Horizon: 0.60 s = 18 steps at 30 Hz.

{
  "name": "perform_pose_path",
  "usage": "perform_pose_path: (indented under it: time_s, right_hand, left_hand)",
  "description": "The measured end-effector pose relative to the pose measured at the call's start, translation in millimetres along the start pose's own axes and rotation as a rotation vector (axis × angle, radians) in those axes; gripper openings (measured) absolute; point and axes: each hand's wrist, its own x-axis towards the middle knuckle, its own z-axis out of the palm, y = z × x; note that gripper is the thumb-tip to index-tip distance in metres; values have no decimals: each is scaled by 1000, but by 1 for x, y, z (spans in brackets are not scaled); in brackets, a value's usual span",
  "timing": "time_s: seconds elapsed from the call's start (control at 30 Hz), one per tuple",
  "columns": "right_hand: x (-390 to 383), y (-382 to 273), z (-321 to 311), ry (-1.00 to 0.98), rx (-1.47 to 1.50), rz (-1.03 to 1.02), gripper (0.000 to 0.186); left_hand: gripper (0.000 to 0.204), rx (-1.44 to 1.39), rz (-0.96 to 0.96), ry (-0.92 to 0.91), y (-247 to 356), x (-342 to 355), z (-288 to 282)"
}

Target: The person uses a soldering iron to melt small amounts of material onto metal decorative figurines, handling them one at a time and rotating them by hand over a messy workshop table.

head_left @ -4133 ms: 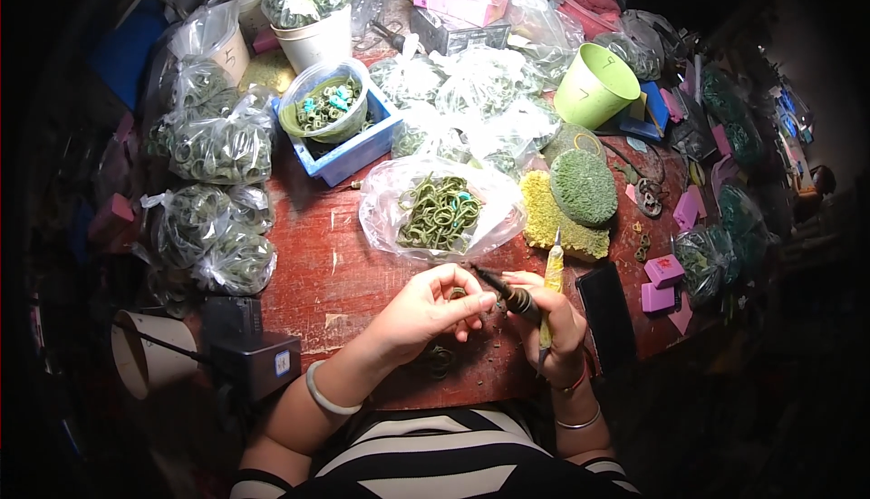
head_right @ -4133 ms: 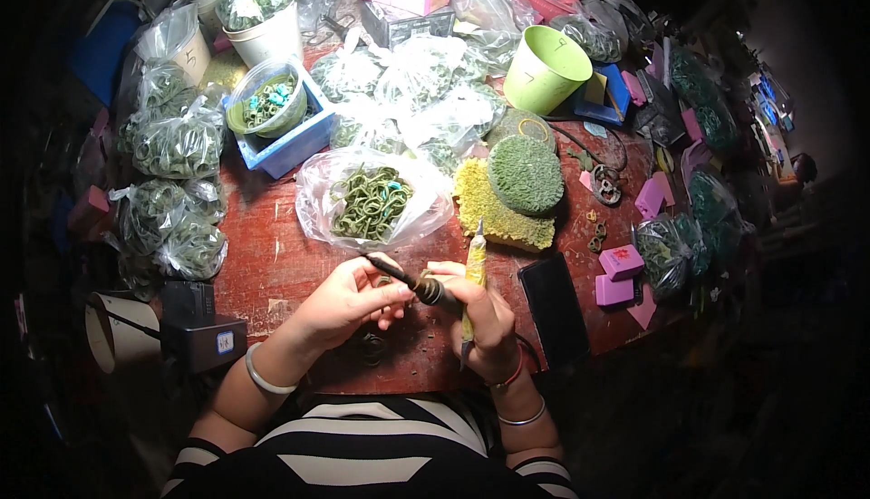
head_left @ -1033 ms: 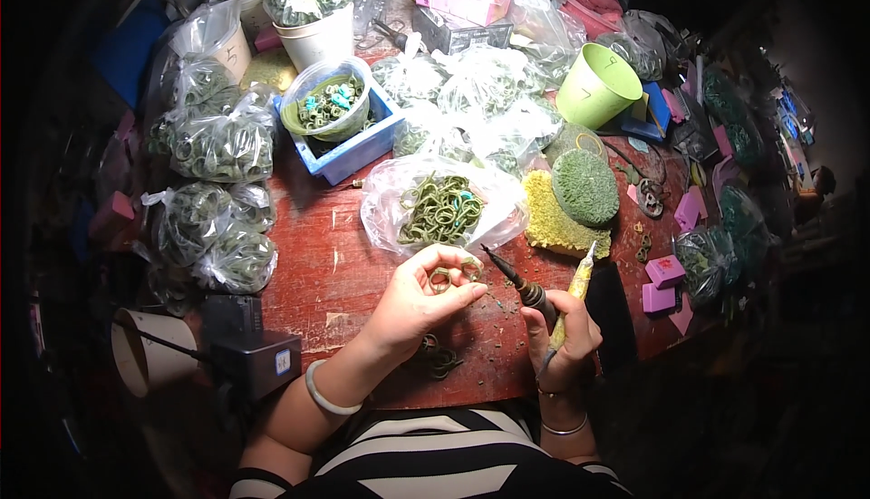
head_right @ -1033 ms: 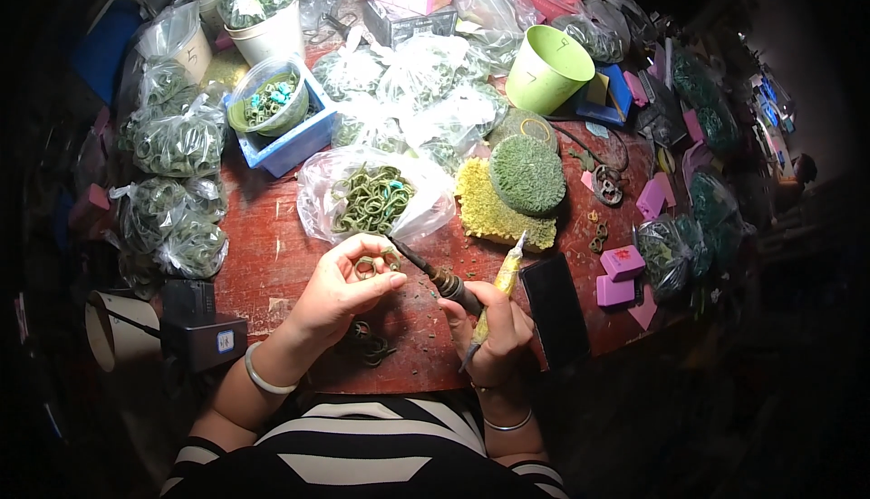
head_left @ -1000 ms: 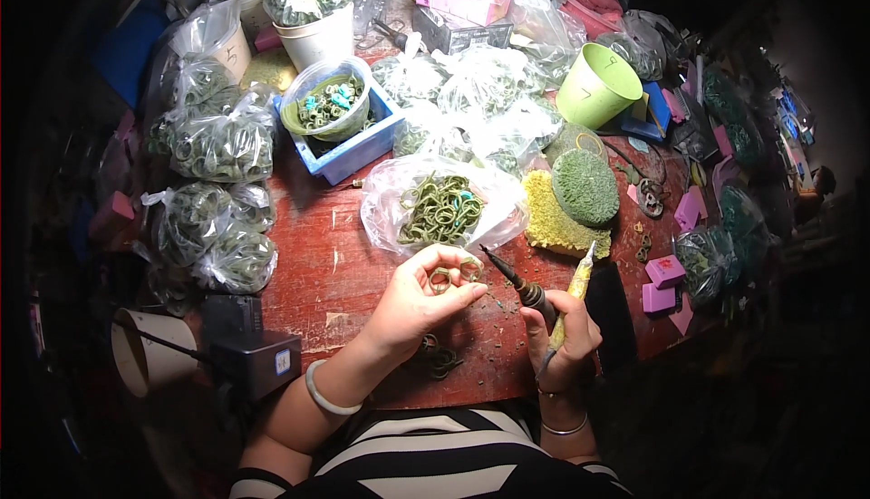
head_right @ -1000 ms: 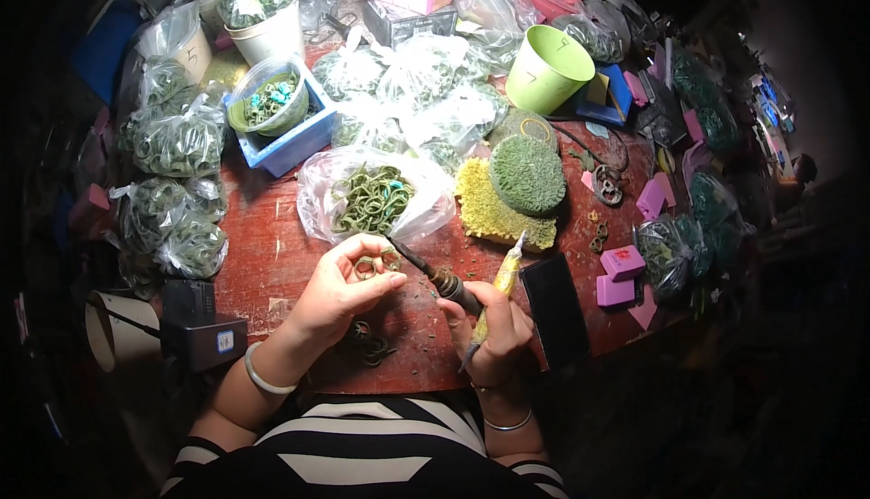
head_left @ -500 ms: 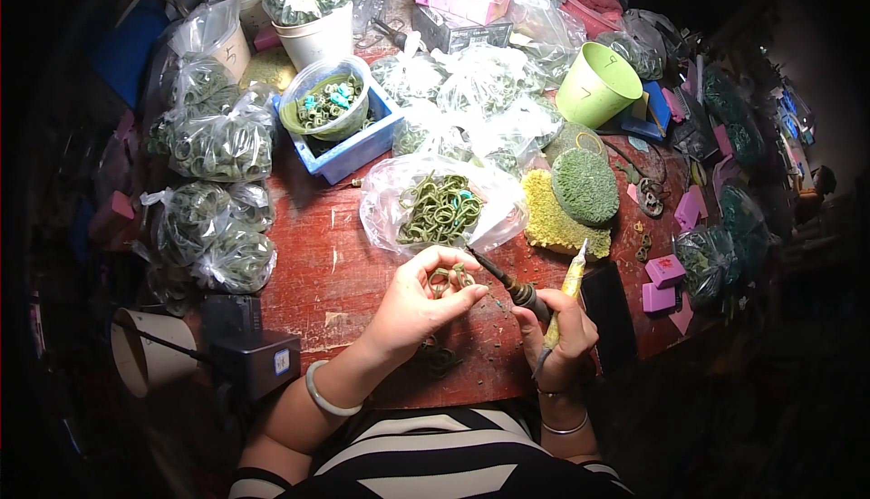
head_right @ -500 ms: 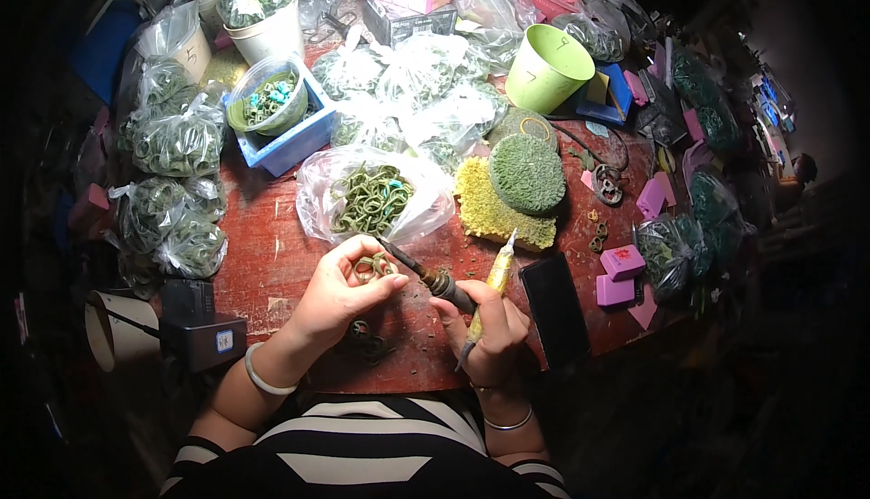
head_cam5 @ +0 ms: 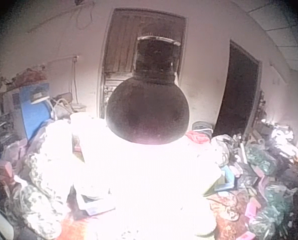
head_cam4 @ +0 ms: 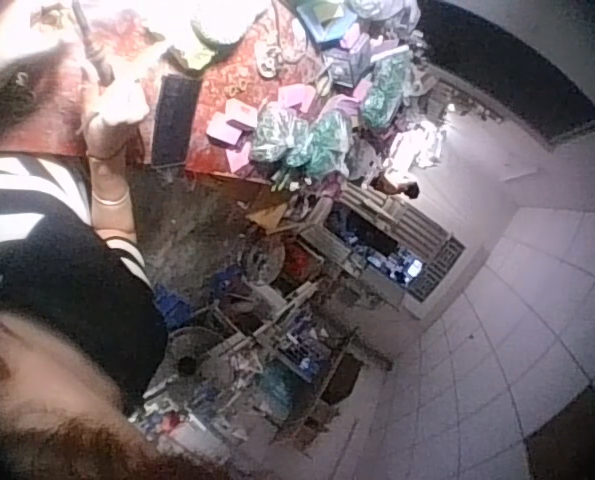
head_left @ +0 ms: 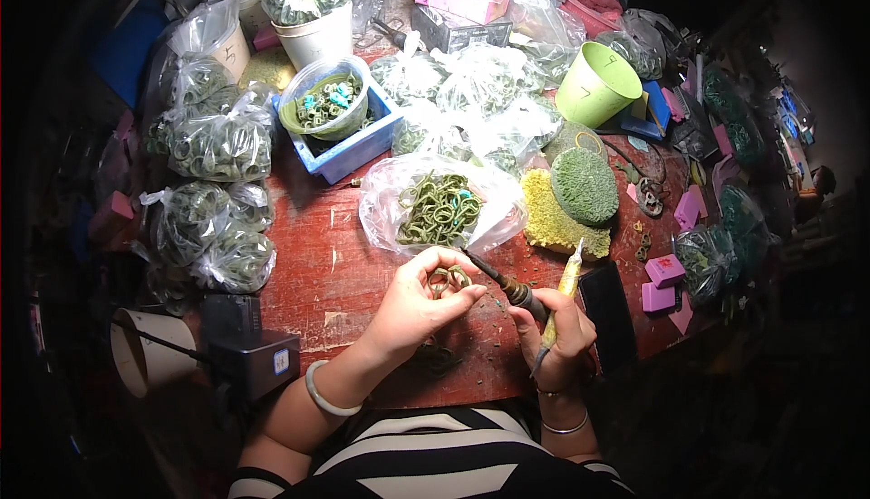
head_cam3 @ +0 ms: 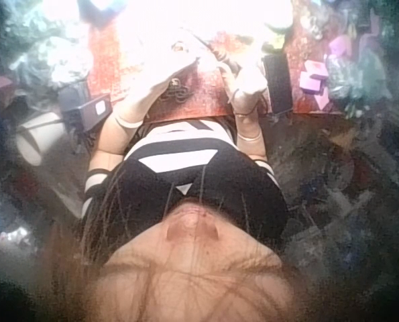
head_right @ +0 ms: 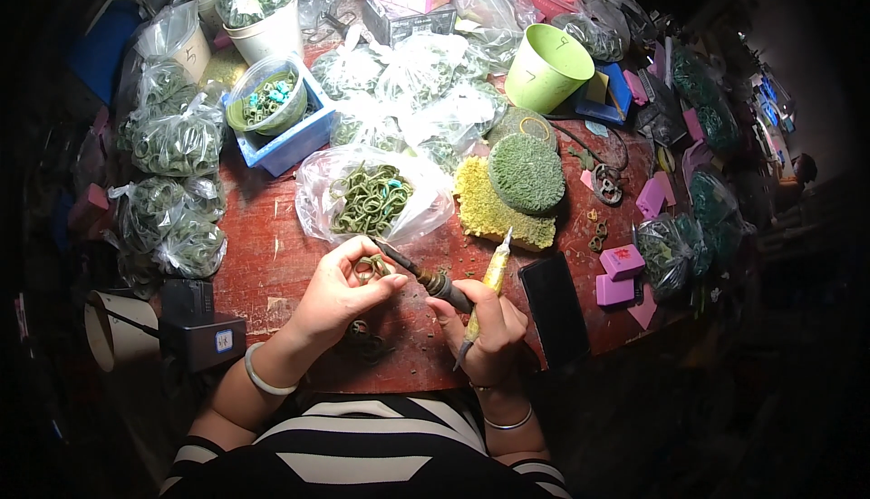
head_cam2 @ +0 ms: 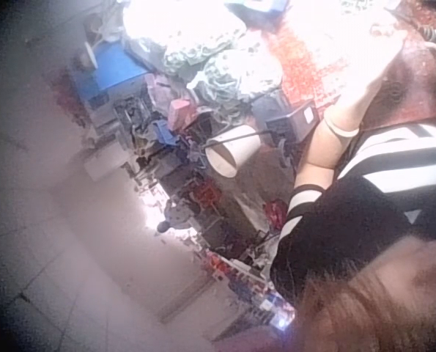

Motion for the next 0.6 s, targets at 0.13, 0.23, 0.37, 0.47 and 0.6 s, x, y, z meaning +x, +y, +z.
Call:
perform_pose_path:
  time_s: [0.13,0.23,0.37,0.47,0.6]
  right_hand:
    - [-1,1,-2,6,-12,1,31]
    - [-1,0,-1,4,-12,-1,31]
    - [0,-2,0,17,-4,10,31]
    - [0,-1,-1,22,-13,4,30]
    - [1,-2,-1,13,-9,7,30]
  left_hand:
    - [17,-55,-39,-69,9,-1,-1]
    - [13,-142,-149,-135,10,-1,-6]
    - [15,113,-73,-244,10,-2,-9]
    - [34,803,146,-412,24,-3,-13]
    - [55,1295,240,-481,40,-13,-23]
